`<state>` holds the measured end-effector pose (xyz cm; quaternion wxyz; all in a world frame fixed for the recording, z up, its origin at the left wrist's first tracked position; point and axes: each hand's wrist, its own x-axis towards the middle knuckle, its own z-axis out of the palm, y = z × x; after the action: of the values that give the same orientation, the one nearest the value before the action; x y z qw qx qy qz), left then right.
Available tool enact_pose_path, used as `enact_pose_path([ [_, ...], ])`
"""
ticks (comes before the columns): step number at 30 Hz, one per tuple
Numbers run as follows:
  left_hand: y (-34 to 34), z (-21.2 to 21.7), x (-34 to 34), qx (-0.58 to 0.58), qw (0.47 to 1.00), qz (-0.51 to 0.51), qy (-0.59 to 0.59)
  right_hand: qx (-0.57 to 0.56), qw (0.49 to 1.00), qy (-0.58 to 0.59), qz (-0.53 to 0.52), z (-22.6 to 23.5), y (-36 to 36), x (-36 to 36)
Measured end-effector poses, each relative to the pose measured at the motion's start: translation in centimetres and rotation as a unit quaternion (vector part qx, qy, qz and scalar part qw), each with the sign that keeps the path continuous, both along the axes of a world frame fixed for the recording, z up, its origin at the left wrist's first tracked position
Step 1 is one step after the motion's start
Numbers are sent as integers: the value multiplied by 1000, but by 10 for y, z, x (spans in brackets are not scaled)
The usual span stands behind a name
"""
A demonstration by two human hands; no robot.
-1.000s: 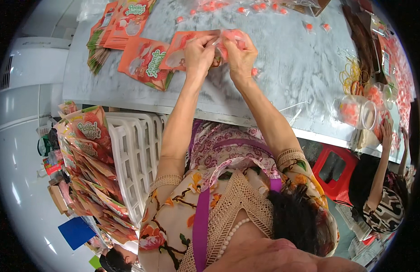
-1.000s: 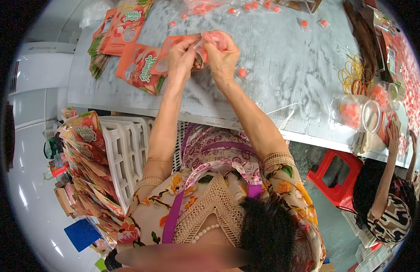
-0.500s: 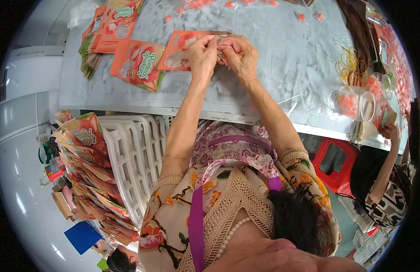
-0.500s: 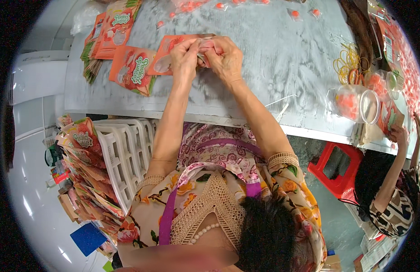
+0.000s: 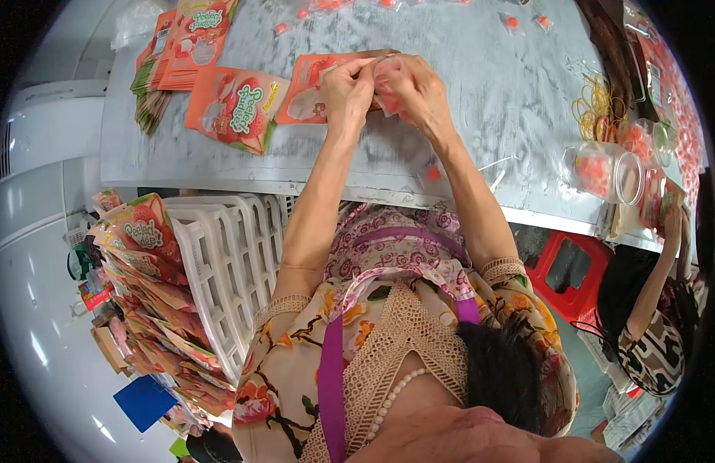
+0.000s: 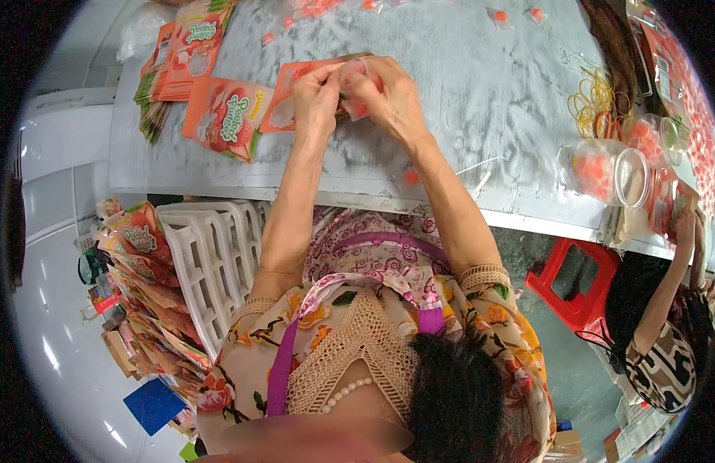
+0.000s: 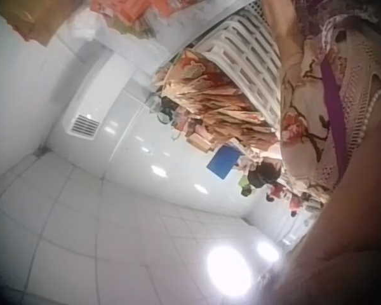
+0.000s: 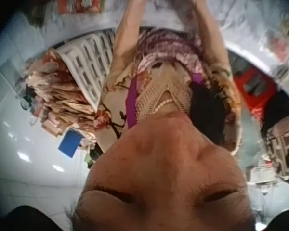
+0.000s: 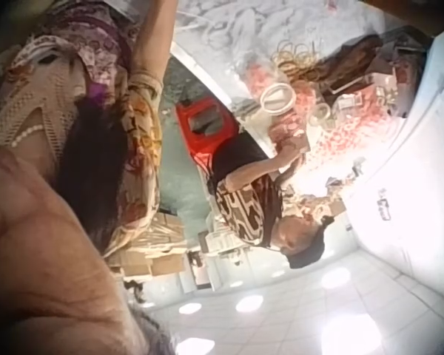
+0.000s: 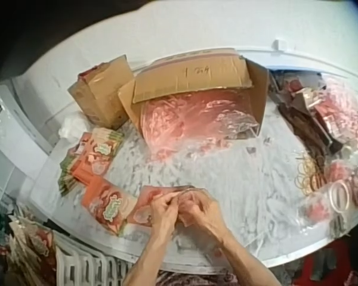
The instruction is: The recorder is manually packaging small red candies into printed plastic pouches at a factory workbench and stacking the finished pouches into a crate.
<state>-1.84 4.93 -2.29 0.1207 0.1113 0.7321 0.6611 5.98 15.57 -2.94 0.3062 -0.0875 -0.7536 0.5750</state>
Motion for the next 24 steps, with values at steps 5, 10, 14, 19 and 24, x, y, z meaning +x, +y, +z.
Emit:
enact_pose_path([
  [5,2,12,9,56,996,-13,-70,-55,997,5,-51,-5,-6,-4],
  [10,3,14,12,49,996,-17,-78,-55,996,-62,-25,-18,-9,-2],
  [14,3,5,12,-6,1000,-29,-5,-1,1000,-18,-19,-30,-6,-5],
  [19,1,2,9,26,998,-37,-32,21,999,-42,11,-23,-1,-2],
  [24,1,4,7,42,997,-32,-55,-103,990,-85,46,-6,0,5],
])
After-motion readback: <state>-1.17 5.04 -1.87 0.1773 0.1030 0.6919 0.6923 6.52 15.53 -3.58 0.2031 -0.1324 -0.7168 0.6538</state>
